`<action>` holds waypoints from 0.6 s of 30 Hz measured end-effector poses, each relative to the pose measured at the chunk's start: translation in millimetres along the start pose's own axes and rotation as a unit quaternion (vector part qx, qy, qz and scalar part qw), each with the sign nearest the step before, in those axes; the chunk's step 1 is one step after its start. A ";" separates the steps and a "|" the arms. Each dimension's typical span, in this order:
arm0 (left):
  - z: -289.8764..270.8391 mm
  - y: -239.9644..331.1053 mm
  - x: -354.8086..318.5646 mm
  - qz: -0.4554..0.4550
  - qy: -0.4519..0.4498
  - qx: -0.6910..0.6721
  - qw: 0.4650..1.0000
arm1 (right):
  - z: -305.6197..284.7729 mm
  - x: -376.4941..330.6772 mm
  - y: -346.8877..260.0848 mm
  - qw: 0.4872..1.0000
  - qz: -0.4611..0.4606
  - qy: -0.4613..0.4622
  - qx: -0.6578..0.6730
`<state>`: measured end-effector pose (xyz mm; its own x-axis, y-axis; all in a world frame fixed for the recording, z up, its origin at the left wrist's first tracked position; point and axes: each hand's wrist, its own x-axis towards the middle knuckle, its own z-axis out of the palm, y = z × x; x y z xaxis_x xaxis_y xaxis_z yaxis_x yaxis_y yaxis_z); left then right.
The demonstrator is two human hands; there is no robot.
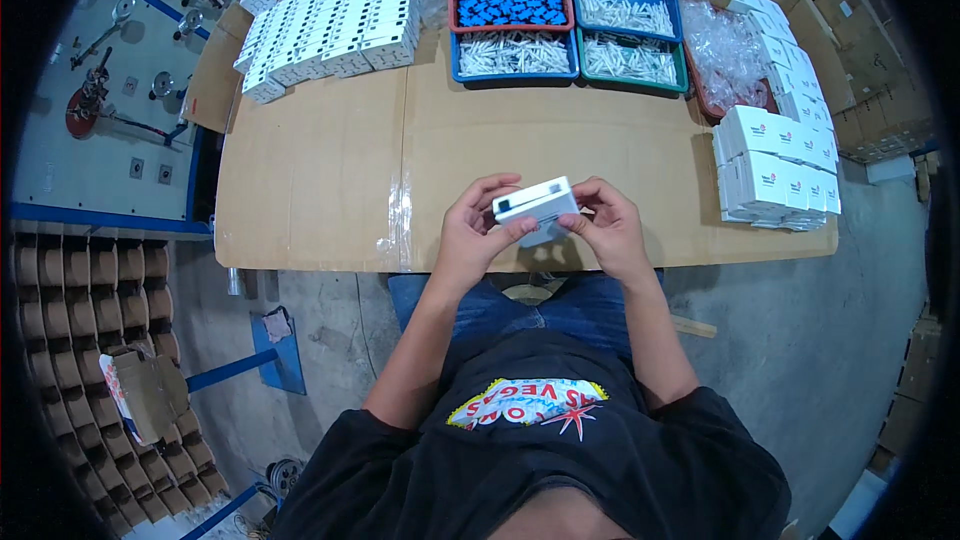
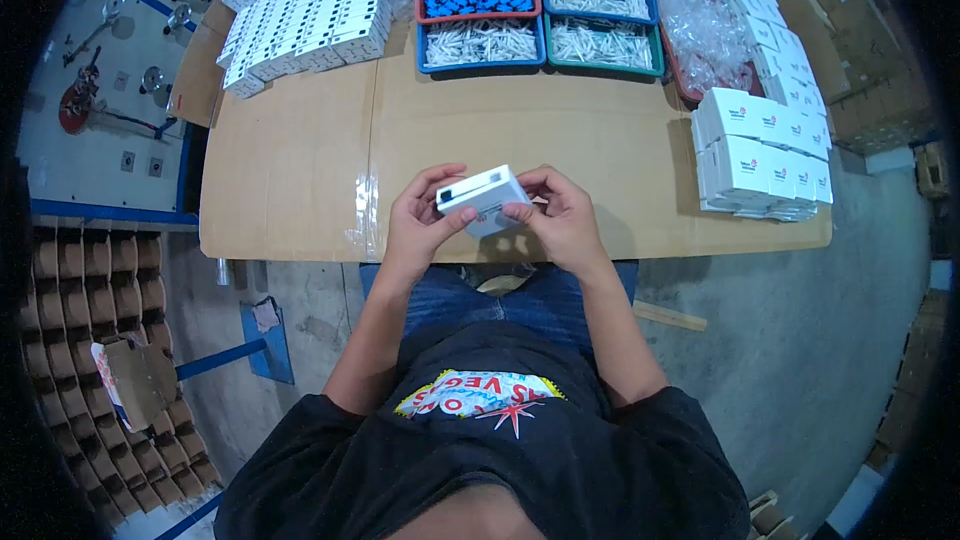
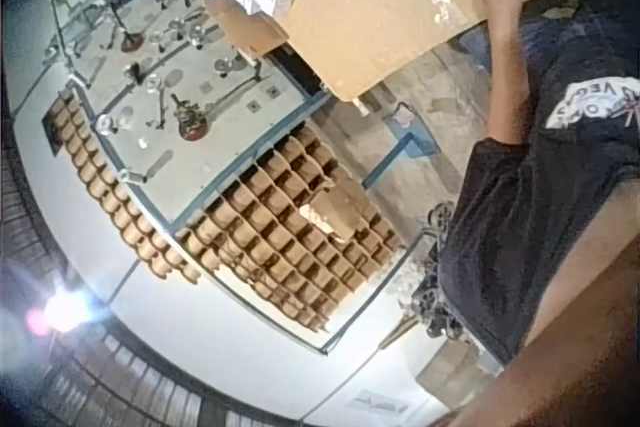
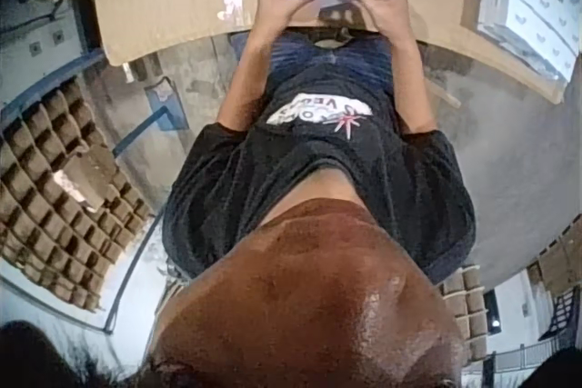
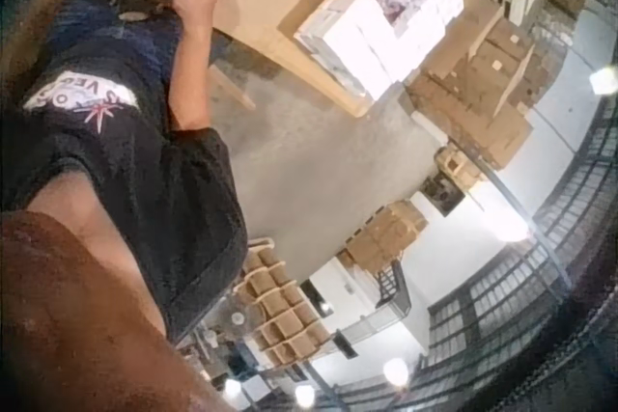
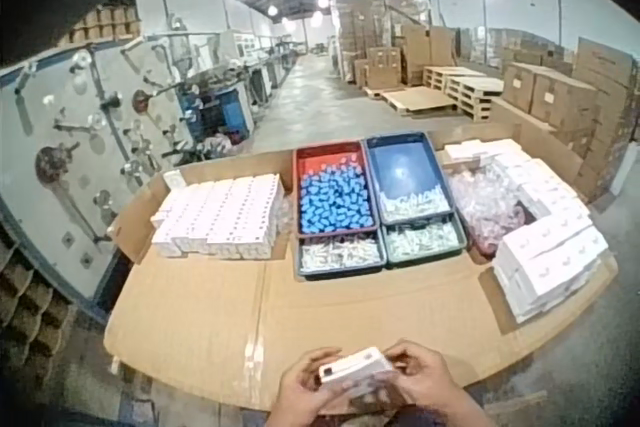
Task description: The person assembles small electrical components by inserting blue plastic pieces and white pins into white rectangular boxes. They handle the boxes one at a time, rotate them to align parts, and place the finished units into a stack on the table.
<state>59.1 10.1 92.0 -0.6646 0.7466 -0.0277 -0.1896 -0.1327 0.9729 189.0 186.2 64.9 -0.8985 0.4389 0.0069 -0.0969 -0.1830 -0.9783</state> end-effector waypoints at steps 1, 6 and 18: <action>-2.1 -0.9 0.7 -0.004 -0.008 -0.014 1.000 | -1.3 0.8 2.5 0.999 -0.008 0.007 0.034; -1.0 -11.8 -4.0 0.002 0.020 -0.063 0.998 | 9.5 1.2 -5.4 0.998 0.002 -0.008 0.063; -6.1 -11.6 -8.7 0.000 -0.024 0.044 0.999 | 8.9 -3.7 -10.0 1.000 -0.023 -0.008 0.008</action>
<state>62.7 1.1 79.6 -0.6291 0.7771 -0.0178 -0.1240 -0.0777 0.9892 189.6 178.6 76.5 -0.8997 0.4330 0.0548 -0.1444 -0.1769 -0.9736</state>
